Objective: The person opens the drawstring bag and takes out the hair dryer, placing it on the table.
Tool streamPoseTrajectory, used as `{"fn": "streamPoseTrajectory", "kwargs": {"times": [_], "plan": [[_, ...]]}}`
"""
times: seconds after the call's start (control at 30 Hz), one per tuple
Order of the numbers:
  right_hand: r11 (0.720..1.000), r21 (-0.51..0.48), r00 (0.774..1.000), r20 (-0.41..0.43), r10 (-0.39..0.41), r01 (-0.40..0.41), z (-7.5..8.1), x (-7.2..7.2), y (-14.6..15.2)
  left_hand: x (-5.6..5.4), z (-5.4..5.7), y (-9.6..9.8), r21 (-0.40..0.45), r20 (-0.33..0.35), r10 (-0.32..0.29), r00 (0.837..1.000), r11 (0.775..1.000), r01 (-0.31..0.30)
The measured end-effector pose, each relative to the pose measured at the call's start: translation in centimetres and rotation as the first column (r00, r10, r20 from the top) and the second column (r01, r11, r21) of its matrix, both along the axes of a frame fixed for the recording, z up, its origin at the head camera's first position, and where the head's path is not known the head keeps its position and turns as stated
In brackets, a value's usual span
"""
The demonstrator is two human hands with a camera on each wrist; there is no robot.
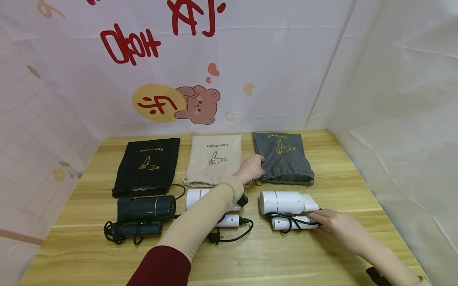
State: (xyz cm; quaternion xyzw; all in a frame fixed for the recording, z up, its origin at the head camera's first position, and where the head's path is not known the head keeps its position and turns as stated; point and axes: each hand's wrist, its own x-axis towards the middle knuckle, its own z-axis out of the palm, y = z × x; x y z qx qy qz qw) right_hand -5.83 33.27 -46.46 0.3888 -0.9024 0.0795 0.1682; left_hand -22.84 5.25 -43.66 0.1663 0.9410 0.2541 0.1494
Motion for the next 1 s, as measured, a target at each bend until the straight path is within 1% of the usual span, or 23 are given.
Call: {"fn": "streamPoseTrajectory", "kwargs": {"times": [0.13,0.2,0.27,0.4,0.5,0.6,0.67,0.73,0.87,0.93,1.0], "plan": [[1.000,-0.013,1.000,-0.020,0.018,-0.018,0.8,-0.3,0.3,0.0,0.4,-0.3,-0.037,-0.013,-0.026,1.000,0.999,0.026],[0.999,-0.029,1.000,-0.012,0.016,-0.016,1.6,-0.6,0.3,0.1,0.9,-0.6,-0.041,-0.017,-0.033,0.999,0.999,0.032],[0.999,-0.041,1.000,-0.014,-0.004,0.003,2.4,-1.0,0.2,0.3,1.6,-1.0,-0.048,-0.046,-0.035,0.998,0.998,0.033],[0.992,-0.102,0.996,-0.039,-0.076,0.072,3.9,-2.1,-0.5,0.7,3.7,-2.2,-0.038,-0.134,-0.041,0.990,0.999,0.036],[0.979,-0.158,0.989,-0.058,-0.137,0.126,4.9,-3.1,-0.9,1.5,5.4,-3.7,-0.019,-0.209,-0.051,0.977,0.999,0.048],[0.963,-0.202,0.980,-0.050,-0.194,0.180,5.5,-3.9,-1.1,2.7,6.9,-5.8,0.004,-0.289,-0.052,0.956,0.998,0.055],[0.951,-0.218,0.973,-0.030,-0.231,0.219,5.7,-4.2,-1.0,3.6,7.6,-7.5,0.010,-0.346,-0.050,0.937,0.998,0.057],[0.938,-0.221,0.962,-0.008,-0.274,0.266,5.8,-4.3,-0.8,4.5,7.9,-9.3,0.013,-0.400,-0.048,0.915,0.998,0.058],[0.913,-0.210,0.937,0.047,-0.347,0.349,5.8,-4.4,-0.5,6.4,7.9,-13.8,0.010,-0.474,-0.020,0.880,1.000,0.028],[0.902,-0.198,0.923,0.079,-0.376,0.384,5.7,-4.4,-0.4,7.4,7.7,-16.2,0.014,-0.506,0.010,0.862,1.000,-0.003],[0.892,-0.188,0.911,0.109,-0.397,0.411,5.6,-4.4,0.0,8.6,7.4,-18.6,0.020,-0.534,0.058,0.843,0.998,-0.055]]}}
